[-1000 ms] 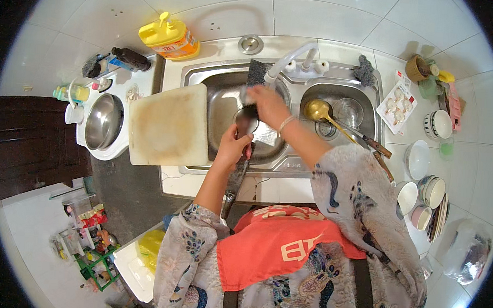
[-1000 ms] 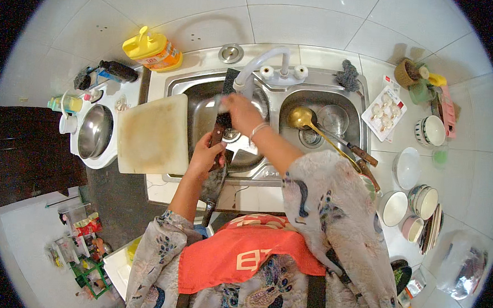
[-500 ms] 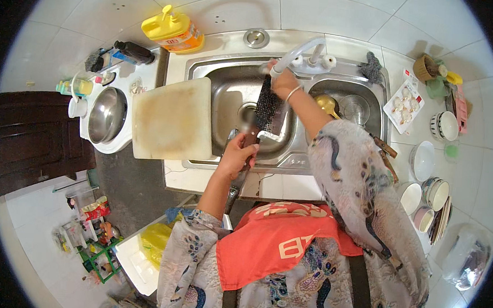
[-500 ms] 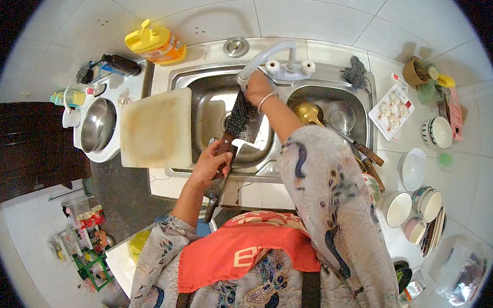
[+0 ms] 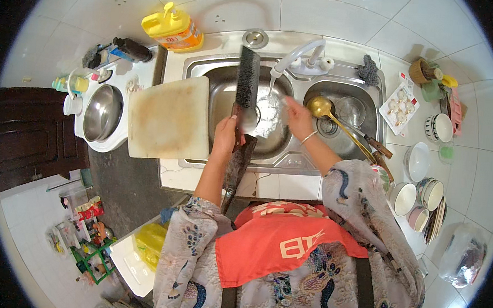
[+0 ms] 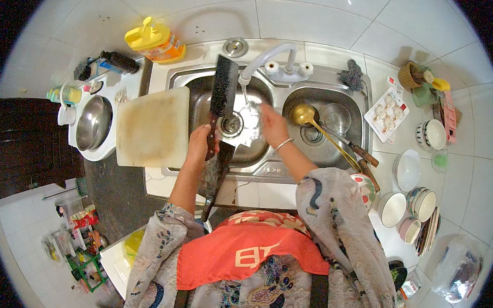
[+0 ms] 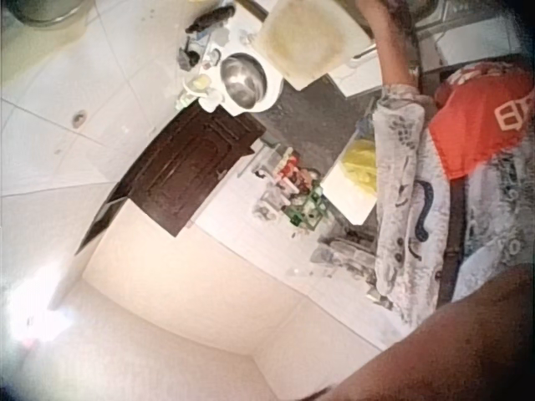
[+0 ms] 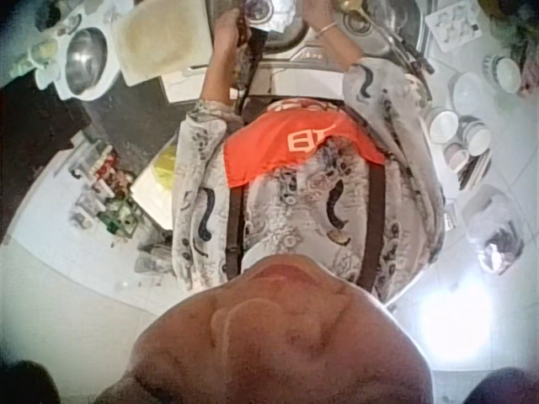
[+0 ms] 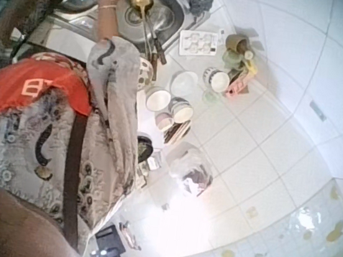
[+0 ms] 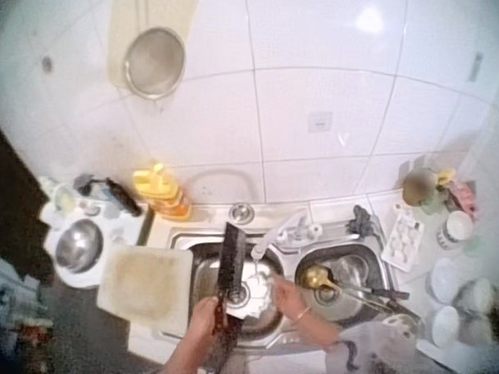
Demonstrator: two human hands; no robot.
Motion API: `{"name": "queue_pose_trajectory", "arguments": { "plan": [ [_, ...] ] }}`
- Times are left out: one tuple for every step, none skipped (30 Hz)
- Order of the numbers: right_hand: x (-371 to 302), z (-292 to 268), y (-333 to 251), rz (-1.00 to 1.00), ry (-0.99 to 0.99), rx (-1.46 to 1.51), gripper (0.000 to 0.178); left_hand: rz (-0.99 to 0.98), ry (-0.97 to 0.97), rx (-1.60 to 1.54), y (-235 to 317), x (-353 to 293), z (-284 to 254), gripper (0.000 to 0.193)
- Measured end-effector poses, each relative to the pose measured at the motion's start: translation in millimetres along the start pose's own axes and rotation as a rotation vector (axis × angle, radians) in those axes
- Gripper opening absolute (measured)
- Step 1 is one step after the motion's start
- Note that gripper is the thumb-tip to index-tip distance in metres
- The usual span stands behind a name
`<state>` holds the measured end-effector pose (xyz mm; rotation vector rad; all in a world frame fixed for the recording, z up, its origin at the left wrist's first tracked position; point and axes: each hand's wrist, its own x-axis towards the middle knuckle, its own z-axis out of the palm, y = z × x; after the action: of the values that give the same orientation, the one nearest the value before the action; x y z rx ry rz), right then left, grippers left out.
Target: The person washes a bowl, a knife, and a cutting board in the sink using a sponge and running water. They then place the knife in a holder and stir food cooking in a pan on the stove.
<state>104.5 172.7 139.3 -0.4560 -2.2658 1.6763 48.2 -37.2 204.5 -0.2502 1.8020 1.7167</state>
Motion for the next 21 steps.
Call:
{"name": "queue_pose_trajectory", "arguments": {
  "plan": [
    [6, -13, -12, 0.024, -0.023, -0.095, 0.035, 0.077, -0.003, 0.167, -1, -2, -3, 0.024],
    [7, -18, -23, -0.053, 0.039, -0.060, 0.034, 0.179, 0.031, 0.338, 2, -7, 2, 0.024],
    [10, -18, -34, -0.132, 0.097, -0.019, 0.034, 0.321, 0.075, 0.540, 2, -12, 3, 0.025],
    [9, -16, -47, -0.207, 0.056, -0.027, 0.033, 0.463, 0.121, 0.742, 1, -17, 3, 0.027],
    [5, -10, -62, -0.284, 0.015, -0.037, 0.032, 0.608, 0.168, 0.941, 0, -22, 4, 0.030],
    [4, -3, -72, -0.360, -0.025, -0.046, 0.031, 0.595, 0.209, 0.984, -3, -26, 9, 0.035],
    [5, 11, -69, -0.489, -0.089, -0.221, 0.033, 0.578, 0.200, 0.998, -3, -30, 13, 0.035],
    [5, 22, -61, -0.524, -0.190, -0.297, 0.033, 0.561, 0.187, 1.010, -1, -34, 19, 0.035],
    [7, 30, -53, -0.559, -0.296, -0.370, 0.034, 0.541, 0.177, 1.022, 0, -37, 21, 0.035],
    [17, 32, -44, -0.453, -0.304, -0.422, 0.032, 0.632, 0.172, 1.054, 0, -37, 20, 0.035],
    [32, 32, -35, -0.341, -0.314, -0.472, 0.030, 0.638, 0.166, 1.074, -1, -39, 18, 0.035],
    [48, 26, -21, -0.364, -0.244, -0.510, 0.025, 0.643, 0.170, 1.094, -6, -39, 15, 0.034],
    [65, 25, 12, -0.269, -0.088, -0.456, 0.024, 0.650, 0.162, 1.123, -6, -40, 13, 0.034],
    [65, 21, 2, -0.234, -0.169, -0.482, 0.026, 0.643, 0.169, 1.138, -10, -43, 9, 0.034],
    [68, 14, -13, -0.202, -0.240, -0.514, 0.029, 0.649, 0.172, 1.149, -11, -43, 8, 0.033],
    [59, 24, -20, -0.260, -0.328, -0.461, 0.030, 0.655, 0.175, 1.160, -13, -43, 7, 0.033],
    [42, 37, -28, -0.316, -0.416, -0.406, 0.031, 0.648, 0.177, 1.162, -15, -44, 6, 0.033],
    [30, 46, -30, -0.499, -0.465, -0.391, 0.028, 0.647, 0.173, 1.157, -16, -41, 6, 0.033],
    [24, 52, -27, -0.531, -0.461, -0.373, 0.028, 0.646, 0.169, 1.153, -16, -40, 6, 0.033],
    [31, 50, -26, -0.470, -0.449, -0.390, 0.028, 0.664, 0.170, 1.159, -18, -41, 6, 0.033],
    [44, 47, -27, -0.410, -0.434, -0.400, 0.028, 0.680, 0.173, 1.174, -17, -43, 5, 0.034]
  ]
}}
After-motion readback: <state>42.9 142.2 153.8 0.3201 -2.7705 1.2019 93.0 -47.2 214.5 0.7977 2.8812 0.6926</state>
